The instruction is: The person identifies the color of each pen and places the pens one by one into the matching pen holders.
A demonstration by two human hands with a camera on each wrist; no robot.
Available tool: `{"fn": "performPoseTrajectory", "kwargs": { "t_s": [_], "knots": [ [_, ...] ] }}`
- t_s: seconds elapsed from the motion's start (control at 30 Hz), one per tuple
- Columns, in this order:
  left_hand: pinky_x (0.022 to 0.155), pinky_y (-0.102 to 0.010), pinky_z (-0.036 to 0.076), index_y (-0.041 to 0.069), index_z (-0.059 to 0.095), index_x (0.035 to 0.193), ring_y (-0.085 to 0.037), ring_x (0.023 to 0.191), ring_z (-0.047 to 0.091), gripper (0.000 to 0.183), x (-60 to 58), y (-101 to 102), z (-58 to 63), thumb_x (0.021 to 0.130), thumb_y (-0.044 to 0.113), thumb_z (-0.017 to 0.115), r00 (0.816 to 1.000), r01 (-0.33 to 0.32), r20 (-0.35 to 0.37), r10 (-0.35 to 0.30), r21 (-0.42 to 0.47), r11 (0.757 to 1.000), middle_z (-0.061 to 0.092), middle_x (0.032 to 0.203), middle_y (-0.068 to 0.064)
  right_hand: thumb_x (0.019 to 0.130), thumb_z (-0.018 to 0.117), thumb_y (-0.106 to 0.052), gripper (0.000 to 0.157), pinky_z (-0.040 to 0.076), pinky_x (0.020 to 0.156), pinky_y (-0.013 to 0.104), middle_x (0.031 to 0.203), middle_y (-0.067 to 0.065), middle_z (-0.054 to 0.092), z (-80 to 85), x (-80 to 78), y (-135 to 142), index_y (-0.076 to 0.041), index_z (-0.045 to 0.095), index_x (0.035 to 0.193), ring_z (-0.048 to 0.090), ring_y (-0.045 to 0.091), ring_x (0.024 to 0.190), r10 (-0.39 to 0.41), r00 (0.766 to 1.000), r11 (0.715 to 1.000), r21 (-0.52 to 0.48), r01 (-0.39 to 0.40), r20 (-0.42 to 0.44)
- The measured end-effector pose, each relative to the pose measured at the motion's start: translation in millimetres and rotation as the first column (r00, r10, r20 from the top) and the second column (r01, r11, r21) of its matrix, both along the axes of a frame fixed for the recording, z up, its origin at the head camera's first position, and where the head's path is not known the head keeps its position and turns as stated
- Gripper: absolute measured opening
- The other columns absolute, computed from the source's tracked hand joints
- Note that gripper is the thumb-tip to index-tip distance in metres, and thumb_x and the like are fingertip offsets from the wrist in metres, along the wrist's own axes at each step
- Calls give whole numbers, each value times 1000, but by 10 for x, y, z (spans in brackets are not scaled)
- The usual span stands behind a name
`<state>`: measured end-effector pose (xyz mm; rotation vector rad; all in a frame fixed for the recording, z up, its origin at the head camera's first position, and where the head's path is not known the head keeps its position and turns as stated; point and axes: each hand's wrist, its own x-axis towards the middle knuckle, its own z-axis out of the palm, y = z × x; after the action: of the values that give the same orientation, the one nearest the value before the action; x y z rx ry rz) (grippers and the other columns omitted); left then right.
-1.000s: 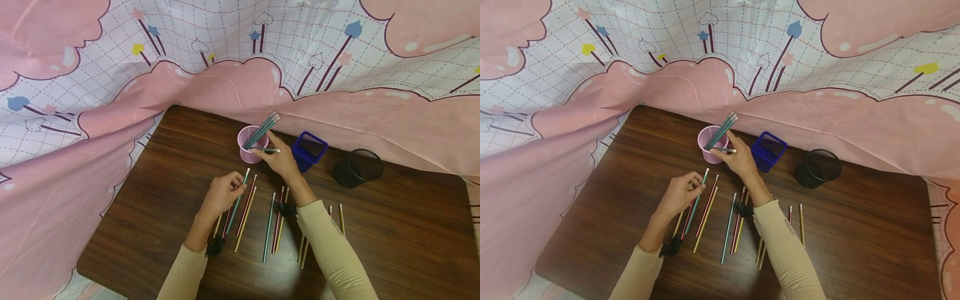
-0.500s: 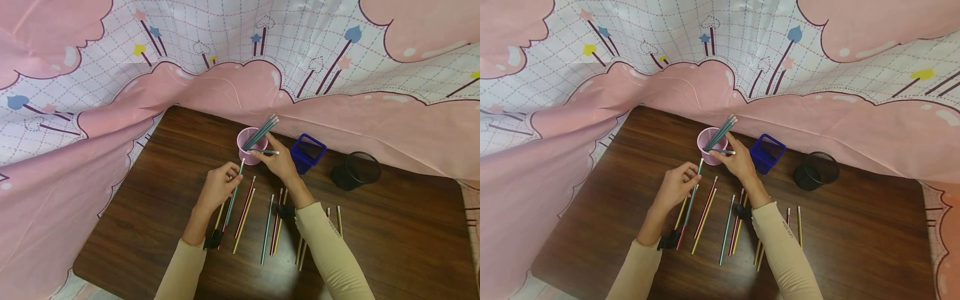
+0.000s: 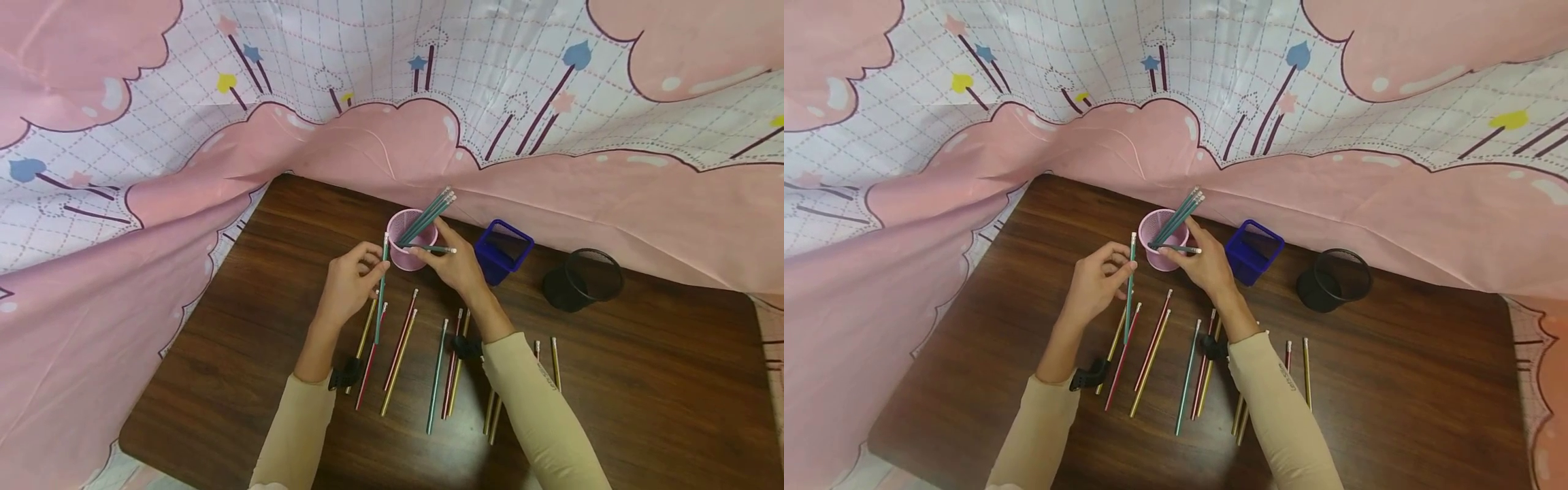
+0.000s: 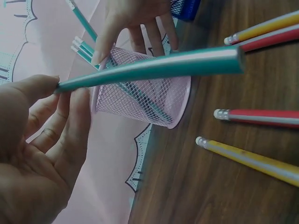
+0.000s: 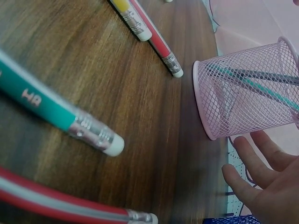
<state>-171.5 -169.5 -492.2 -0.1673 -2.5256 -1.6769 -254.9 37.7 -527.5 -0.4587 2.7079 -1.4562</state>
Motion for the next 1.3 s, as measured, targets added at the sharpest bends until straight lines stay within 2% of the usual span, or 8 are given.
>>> {"fn": "performPoseTrajectory", "kwargs": {
  "t_s": [0.13,0.4,0.57,0.7,0.77,0.97,1.13,1.3],
  "knots": [
    [45,-33,52,16,58,101,-21,54,61,18,-34,9,9,86,25,63,1000,-8,10,8,28,1000,61,81,2,70,67,-57,79,38,95,43,136,-4,43,11,0,12,-42,30,139,40,18,123,-1,1000,1000,6,1,-11],
    [46,-38,52,16,58,100,-27,54,62,19,-127,-15,28,86,27,62,999,-37,0,37,87,996,61,81,0,70,67,-56,79,38,96,41,137,-8,42,18,-3,2,-40,32,139,39,16,124,4,1000,1000,-14,-4,-7],
    [45,-32,52,16,58,100,-24,54,62,20,-202,-17,88,86,29,62,999,-40,-25,42,93,995,61,82,0,70,68,-57,79,39,95,39,137,-9,42,5,0,-9,-42,31,138,40,14,123,-2,1000,1000,-17,2,-6],
    [46,-34,52,15,58,100,-24,54,61,18,-240,-7,141,86,24,62,999,-26,-22,29,119,993,60,83,-2,69,68,-57,80,42,92,41,138,-10,40,-2,11,-19,-43,30,138,42,16,122,8,1000,1000,-22,-8,4],
    [46,-35,52,12,57,102,-24,55,61,18,-253,6,181,86,20,62,1000,-12,-23,15,129,992,60,84,-4,70,68,-57,79,42,92,41,138,-10,39,-3,18,-16,-43,30,138,42,17,122,9,1000,1000,-22,-9,5],
    [47,-37,52,1,56,103,-28,59,62,19,-251,73,426,88,11,60,998,-5,-57,13,142,990,60,86,-14,70,68,-55,79,40,94,41,137,-8,41,17,37,-2,-41,32,139,39,16,124,-2,1000,1000,-28,2,-2],
    [48,-41,52,0,55,104,-32,63,61,19,-282,91,527,88,9,59,998,-11,-63,22,161,987,59,86,-16,70,68,-55,80,38,96,40,138,-9,40,16,33,-7,-40,31,139,38,15,125,4,1000,1000,-27,-4,4],
    [47,-34,52,0,56,103,-32,64,63,20,-358,106,611,87,10,61,995,-26,-87,40,159,987,60,86,-15,70,69,-54,81,37,97,41,138,-10,39,-1,21,-16,-38,31,140,37,15,126,8,1000,1000,-27,-8,-4]
  ]
}}
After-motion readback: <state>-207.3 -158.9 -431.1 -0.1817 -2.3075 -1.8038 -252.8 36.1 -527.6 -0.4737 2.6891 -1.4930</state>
